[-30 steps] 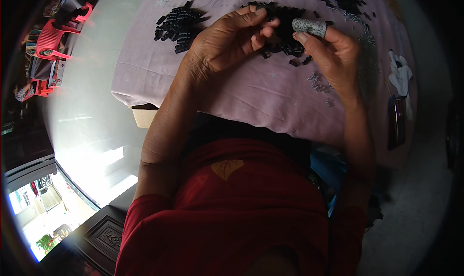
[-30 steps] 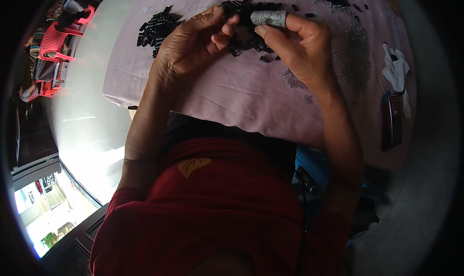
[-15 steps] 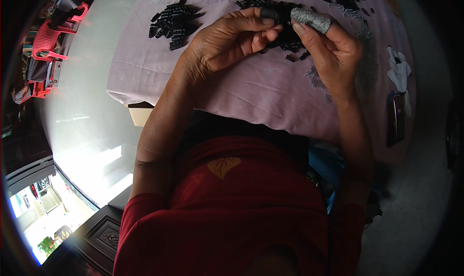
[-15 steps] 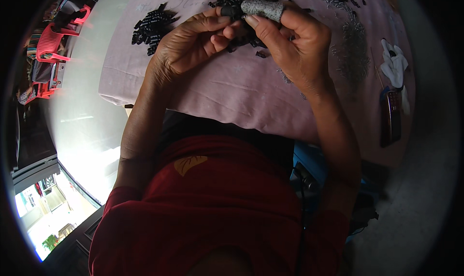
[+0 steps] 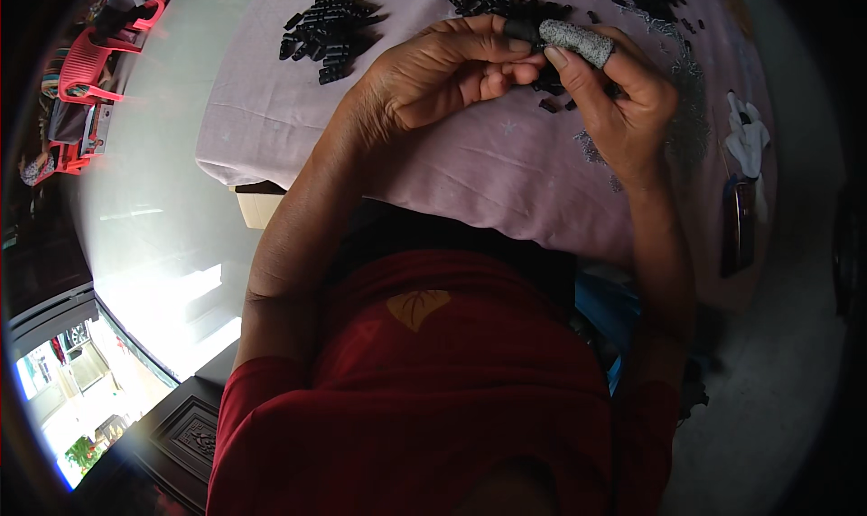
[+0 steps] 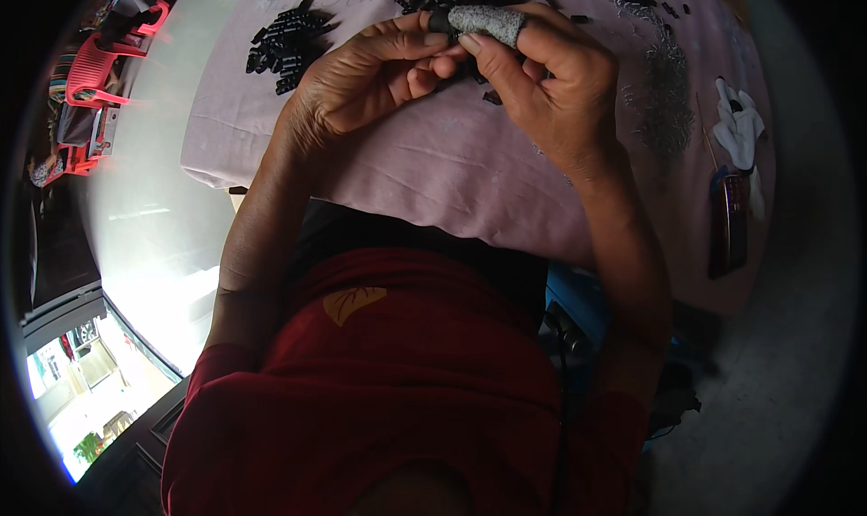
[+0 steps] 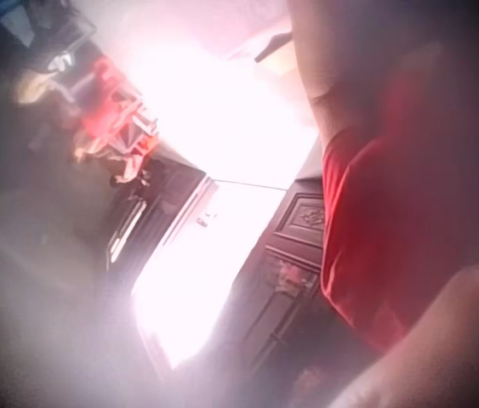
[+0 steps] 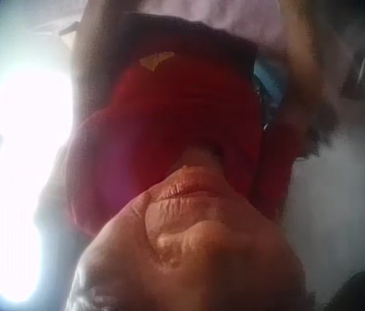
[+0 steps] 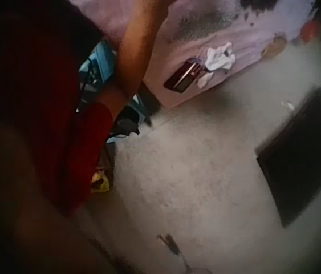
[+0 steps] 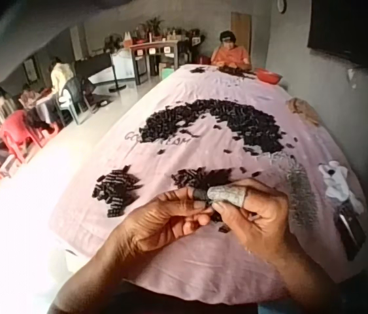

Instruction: The person assembles small black plastic components by fitting them together with metal pins by hand, then arranges them on the table.

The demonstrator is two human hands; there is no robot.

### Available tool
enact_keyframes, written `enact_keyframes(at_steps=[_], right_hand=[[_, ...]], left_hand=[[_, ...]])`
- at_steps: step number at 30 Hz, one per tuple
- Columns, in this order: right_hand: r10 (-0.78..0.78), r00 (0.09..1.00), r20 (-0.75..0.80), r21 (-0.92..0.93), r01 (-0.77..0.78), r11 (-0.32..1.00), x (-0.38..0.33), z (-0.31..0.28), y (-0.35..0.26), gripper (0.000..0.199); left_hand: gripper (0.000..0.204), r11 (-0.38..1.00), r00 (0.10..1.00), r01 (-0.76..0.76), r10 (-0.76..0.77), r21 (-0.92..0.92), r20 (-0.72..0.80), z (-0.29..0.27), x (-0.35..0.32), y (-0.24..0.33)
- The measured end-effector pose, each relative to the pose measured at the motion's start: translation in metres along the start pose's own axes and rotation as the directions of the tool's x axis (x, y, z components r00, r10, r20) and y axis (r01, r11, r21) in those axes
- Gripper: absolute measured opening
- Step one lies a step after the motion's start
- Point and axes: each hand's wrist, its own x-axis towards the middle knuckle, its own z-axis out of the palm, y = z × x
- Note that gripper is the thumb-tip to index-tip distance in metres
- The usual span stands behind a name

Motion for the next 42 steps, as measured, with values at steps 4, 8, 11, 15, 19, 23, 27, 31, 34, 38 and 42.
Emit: enact_keyframes(at_steps=[4,8,11,15,19,23,27,31,34,38,42], right_hand=[[0.020,1.000,0.010,-0.015,-0.020,1.000,-0.001,0.001,-0.002,0.014],[0.012,1.000,0.005,-0.044,-0.012,0.999,-0.001,0.004,-0.003,0.014],[-0.004,1.000,0.017,-0.040,0.005,0.999,0.000,0.003,-0.001,0.014],[0.030,0.999,0.012,-0.044,-0.029,0.999,0.000,-0.006,0.006,0.010],[0.279,0.924,0.261,0.028,-0.296,0.955,-0.005,-0.016,0.009,0.010],[0.444,0.733,0.515,-0.217,-0.390,0.895,-0.004,-0.023,0.003,0.027],[0.306,0.793,0.527,-0.380,-0.102,0.919,-0.005,-0.020,-0.006,0.025],[0.306,0.793,0.527,-0.396,-0.090,0.914,-0.008,-0.017,-0.006,0.019],[0.309,0.805,0.507,-0.345,-0.139,0.928,-0.008,-0.020,-0.004,0.016],[0.381,0.842,0.382,-0.073,-0.384,0.921,-0.007,-0.022,0.004,0.012],[0.516,0.784,0.345,0.121,-0.582,0.804,0.000,-0.027,0.001,0.013]], left_hand=[[0.013,1.000,1.000,-0.006,0.006,-0.020,0.003,0.002,-0.001,0.000],[0.013,0.999,1.000,-0.009,0.010,-0.043,0.013,0.000,0.001,-0.001],[0.013,1.000,1.000,-0.006,0.007,-0.005,0.019,0.000,0.000,-0.001],[0.013,0.998,0.994,-0.045,0.048,0.033,-0.097,0.004,-0.003,0.002],[0.012,0.996,0.986,-0.089,0.085,-0.018,-0.144,-0.003,-0.002,0.002],[0.011,0.996,0.981,-0.086,0.078,-0.036,-0.176,-0.002,-0.004,0.005],[0.009,0.995,0.983,-0.096,0.093,-0.016,-0.160,-0.001,-0.004,0.004],[0.010,0.996,0.979,-0.083,0.086,0.021,-0.187,0.000,-0.006,0.003],[0.012,0.995,0.976,-0.087,0.093,0.039,-0.197,-0.002,-0.006,0.002],[0.014,0.991,0.964,-0.069,0.095,0.110,-0.249,0.006,-0.005,0.001],[0.015,0.992,0.978,-0.051,0.073,0.114,-0.194,0.002,-0.004,0.000]])
